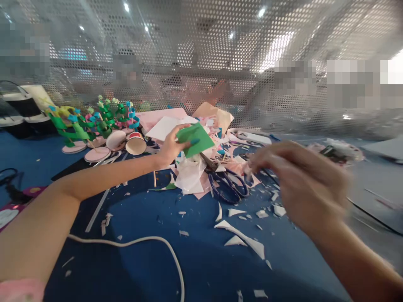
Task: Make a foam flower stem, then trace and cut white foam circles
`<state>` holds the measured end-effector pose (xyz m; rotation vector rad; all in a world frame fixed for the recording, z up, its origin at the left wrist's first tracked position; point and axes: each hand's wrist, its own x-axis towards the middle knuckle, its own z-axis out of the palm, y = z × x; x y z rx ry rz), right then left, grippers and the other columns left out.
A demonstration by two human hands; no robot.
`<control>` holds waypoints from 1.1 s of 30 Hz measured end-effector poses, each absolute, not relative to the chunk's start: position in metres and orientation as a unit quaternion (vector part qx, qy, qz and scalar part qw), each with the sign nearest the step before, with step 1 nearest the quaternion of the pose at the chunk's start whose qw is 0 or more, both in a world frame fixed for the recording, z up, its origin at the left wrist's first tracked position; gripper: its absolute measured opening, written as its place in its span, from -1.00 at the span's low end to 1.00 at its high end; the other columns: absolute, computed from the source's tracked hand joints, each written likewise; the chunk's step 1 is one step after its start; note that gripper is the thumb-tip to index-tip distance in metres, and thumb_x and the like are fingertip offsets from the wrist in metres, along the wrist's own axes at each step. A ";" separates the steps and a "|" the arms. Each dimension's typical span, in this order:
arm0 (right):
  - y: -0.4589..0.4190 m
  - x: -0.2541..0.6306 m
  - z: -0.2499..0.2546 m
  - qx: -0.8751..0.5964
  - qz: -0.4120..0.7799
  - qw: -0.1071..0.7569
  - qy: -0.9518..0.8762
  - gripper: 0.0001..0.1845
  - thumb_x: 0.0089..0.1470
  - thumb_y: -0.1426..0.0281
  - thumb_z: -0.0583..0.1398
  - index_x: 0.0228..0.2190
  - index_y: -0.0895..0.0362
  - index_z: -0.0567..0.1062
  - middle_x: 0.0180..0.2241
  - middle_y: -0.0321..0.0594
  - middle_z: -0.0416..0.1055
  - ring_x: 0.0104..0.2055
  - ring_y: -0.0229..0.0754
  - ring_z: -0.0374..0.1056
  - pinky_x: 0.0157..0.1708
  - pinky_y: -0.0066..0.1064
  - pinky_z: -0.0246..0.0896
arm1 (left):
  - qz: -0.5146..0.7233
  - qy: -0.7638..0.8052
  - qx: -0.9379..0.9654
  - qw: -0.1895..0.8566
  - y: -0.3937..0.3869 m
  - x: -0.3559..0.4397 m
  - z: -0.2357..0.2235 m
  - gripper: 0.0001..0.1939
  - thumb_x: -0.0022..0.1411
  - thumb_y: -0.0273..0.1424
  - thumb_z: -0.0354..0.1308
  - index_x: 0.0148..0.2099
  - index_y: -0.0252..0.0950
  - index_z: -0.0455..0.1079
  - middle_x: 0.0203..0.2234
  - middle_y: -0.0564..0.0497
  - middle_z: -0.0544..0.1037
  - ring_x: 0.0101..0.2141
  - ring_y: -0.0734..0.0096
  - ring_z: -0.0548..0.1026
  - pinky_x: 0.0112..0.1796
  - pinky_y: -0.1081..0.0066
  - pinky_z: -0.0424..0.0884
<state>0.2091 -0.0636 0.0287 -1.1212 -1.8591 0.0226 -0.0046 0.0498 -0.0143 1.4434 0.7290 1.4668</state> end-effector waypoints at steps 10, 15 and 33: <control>-0.046 0.204 -0.011 -0.648 0.021 0.125 -0.751 -0.77 -0.23 0.33 0.18 -0.45 0.17 0.32 -0.50 -0.03 0.37 -0.43 -0.03 0.33 -0.49 -0.36 0.07 | 0.563 0.300 0.711 0.295 0.050 -0.021 0.031 -0.35 -0.32 -0.34 0.43 -0.15 -0.28 0.23 -0.19 -0.03 0.39 -0.27 0.39 0.45 -0.35 0.42 0.48; -0.039 0.208 -0.009 -0.643 0.046 0.183 -0.742 -0.91 -0.15 0.38 0.11 -0.51 0.14 0.35 -0.50 -0.12 0.38 -0.45 -0.13 0.30 -0.50 -0.40 0.03 | 0.545 0.270 0.755 0.242 0.040 -0.022 0.038 -0.37 -0.20 -0.33 0.39 -0.06 -0.21 0.21 -0.07 -0.07 0.33 -0.14 0.27 0.42 -0.38 0.46 0.48; -0.039 0.197 -0.016 -0.267 0.658 0.465 -0.529 -0.57 -0.25 0.05 0.30 -0.54 0.11 0.32 -0.69 -0.49 0.06 -0.74 -0.47 -0.08 -0.77 -0.55 -0.12 | 0.618 0.261 0.699 0.246 0.046 -0.027 0.055 -0.26 -0.30 -0.16 0.41 -0.07 -0.20 0.17 -0.12 -0.06 0.35 -0.25 0.34 0.46 -0.38 0.38 0.52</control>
